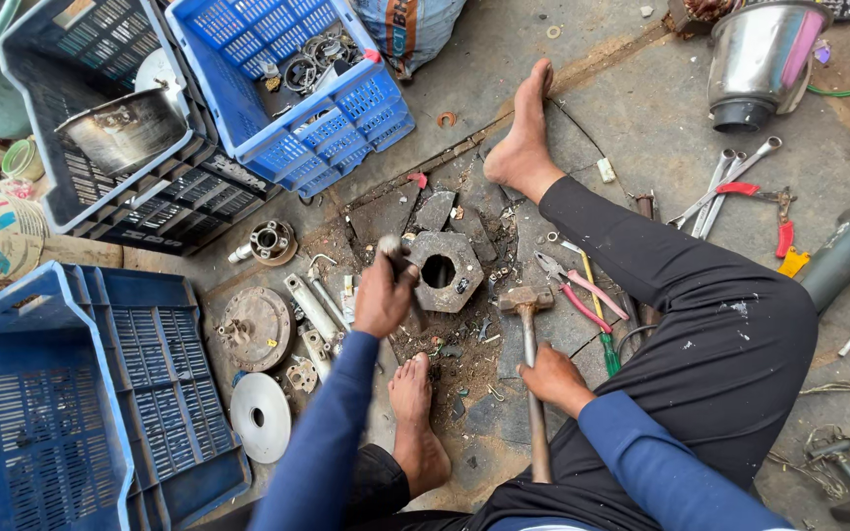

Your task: The person sits on the floor and uses a hammer and chisel to work on a metal part held in a vise. They repeatedly strike the chisel to remove material or adjust the part, occasionally using pliers to reposition it.

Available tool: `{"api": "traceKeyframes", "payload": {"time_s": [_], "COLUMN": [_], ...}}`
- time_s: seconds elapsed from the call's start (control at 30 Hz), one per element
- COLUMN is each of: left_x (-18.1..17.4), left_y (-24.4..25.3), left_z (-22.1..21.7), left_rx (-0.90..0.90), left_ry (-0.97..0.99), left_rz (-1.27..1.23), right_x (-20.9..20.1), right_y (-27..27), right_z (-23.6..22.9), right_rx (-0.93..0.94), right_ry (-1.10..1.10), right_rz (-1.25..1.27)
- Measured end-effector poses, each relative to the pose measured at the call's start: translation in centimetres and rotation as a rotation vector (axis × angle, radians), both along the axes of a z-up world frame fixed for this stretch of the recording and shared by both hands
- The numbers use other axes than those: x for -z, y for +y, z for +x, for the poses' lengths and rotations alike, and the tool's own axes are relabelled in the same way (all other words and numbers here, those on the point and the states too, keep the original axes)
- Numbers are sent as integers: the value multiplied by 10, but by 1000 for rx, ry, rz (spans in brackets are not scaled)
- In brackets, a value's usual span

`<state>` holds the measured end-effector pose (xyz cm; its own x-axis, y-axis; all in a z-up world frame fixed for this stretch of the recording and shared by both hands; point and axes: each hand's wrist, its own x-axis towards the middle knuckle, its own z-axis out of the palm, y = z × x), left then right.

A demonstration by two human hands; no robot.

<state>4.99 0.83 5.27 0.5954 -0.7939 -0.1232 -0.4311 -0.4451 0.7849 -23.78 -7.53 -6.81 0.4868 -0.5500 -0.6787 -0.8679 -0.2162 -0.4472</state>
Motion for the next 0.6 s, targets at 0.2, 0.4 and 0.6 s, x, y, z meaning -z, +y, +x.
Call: {"api": "traceKeyframes", "payload": {"time_s": [0.2, 0.4, 0.6], "left_x": [-99, -174, -194], "left_y": [25, 66, 70], "left_z": [47, 37, 19], "left_rx": [445, 575, 610], "left_ry": [-404, -385, -375], "left_rz": [141, 349, 118], "right_x": [-19, 2, 33], "right_y": [-9, -43, -52], "right_z": [20, 92, 124], "right_rx": [17, -168, -407], "right_ry": [-91, -533, -648], "right_rz": [-257, -334, -588]}}
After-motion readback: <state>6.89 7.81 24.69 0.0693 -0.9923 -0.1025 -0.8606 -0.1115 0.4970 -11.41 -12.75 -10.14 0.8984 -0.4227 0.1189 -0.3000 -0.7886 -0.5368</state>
